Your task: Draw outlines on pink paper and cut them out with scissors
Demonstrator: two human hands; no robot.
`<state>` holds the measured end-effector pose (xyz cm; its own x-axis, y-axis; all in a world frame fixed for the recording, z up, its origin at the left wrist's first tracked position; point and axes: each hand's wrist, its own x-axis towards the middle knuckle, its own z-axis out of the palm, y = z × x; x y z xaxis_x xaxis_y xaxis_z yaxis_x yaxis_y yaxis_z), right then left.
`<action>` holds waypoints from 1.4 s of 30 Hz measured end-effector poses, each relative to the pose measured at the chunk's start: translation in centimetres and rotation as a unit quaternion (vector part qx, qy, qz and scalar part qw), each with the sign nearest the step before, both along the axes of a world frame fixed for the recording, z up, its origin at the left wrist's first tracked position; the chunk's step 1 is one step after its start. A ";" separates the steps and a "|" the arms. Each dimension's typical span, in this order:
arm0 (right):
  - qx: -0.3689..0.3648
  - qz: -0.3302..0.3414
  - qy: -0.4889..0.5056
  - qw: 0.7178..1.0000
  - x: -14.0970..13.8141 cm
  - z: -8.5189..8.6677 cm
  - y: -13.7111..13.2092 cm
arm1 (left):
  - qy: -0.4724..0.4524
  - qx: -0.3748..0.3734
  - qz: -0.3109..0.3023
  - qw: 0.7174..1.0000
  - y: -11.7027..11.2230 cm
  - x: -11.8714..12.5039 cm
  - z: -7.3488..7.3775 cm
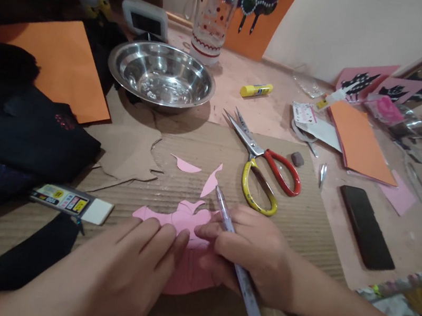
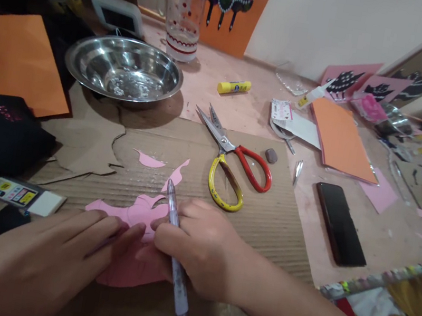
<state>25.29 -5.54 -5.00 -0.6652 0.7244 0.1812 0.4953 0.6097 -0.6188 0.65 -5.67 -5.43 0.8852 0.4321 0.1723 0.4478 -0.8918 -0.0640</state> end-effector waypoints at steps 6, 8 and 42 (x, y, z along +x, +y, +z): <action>-0.110 -0.118 0.176 0.971 -0.9 1.1 -0.5 | 0.057 -0.027 0.011 0.998 -0.1 0.3 1.1; -0.106 -0.146 0.177 0.968 -1.6 1.1 -0.6 | 0.059 -0.047 0.010 0.997 0.0 0.3 1.2; -0.049 -0.163 0.075 0.983 -2.9 -0.8 0.2 | 0.038 -0.093 0.021 0.995 0.3 0.5 1.5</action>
